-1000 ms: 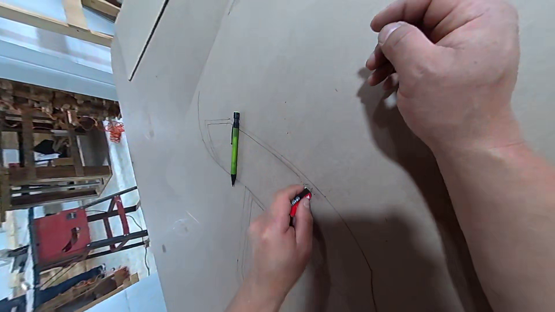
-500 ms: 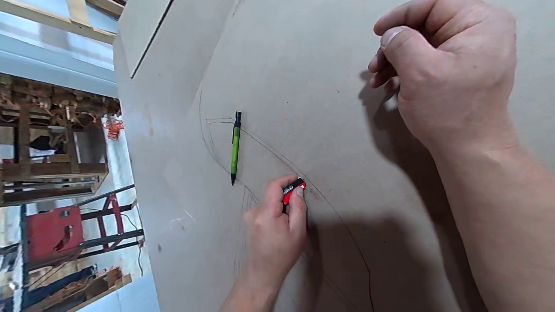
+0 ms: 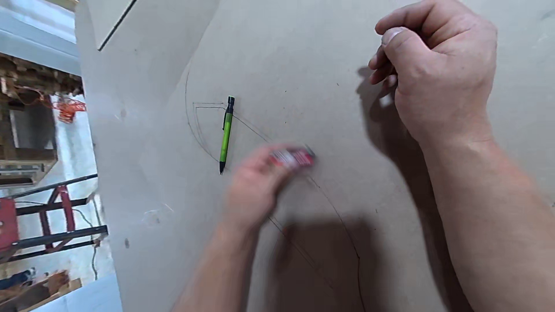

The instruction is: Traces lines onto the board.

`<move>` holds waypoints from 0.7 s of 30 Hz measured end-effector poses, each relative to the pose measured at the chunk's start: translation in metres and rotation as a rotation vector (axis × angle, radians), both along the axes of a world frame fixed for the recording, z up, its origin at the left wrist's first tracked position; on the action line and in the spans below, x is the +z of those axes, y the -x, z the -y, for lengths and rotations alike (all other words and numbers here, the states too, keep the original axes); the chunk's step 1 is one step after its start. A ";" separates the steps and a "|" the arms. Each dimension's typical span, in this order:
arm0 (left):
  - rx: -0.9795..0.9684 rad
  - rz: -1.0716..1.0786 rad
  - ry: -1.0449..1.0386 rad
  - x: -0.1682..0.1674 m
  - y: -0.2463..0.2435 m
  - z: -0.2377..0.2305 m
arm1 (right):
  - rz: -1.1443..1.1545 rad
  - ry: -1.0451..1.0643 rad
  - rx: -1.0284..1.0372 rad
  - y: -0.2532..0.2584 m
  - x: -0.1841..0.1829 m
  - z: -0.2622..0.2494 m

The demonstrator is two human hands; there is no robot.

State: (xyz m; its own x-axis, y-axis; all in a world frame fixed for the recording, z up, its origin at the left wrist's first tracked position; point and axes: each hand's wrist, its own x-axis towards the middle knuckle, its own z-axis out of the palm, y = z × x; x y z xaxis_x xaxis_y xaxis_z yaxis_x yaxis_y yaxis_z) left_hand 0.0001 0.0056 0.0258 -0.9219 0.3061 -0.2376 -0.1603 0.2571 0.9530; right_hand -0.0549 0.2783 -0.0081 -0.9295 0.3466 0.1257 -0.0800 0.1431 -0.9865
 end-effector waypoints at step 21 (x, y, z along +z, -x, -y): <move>0.043 -0.552 1.164 0.054 -0.041 0.098 | 0.021 -0.005 0.001 0.001 0.000 -0.001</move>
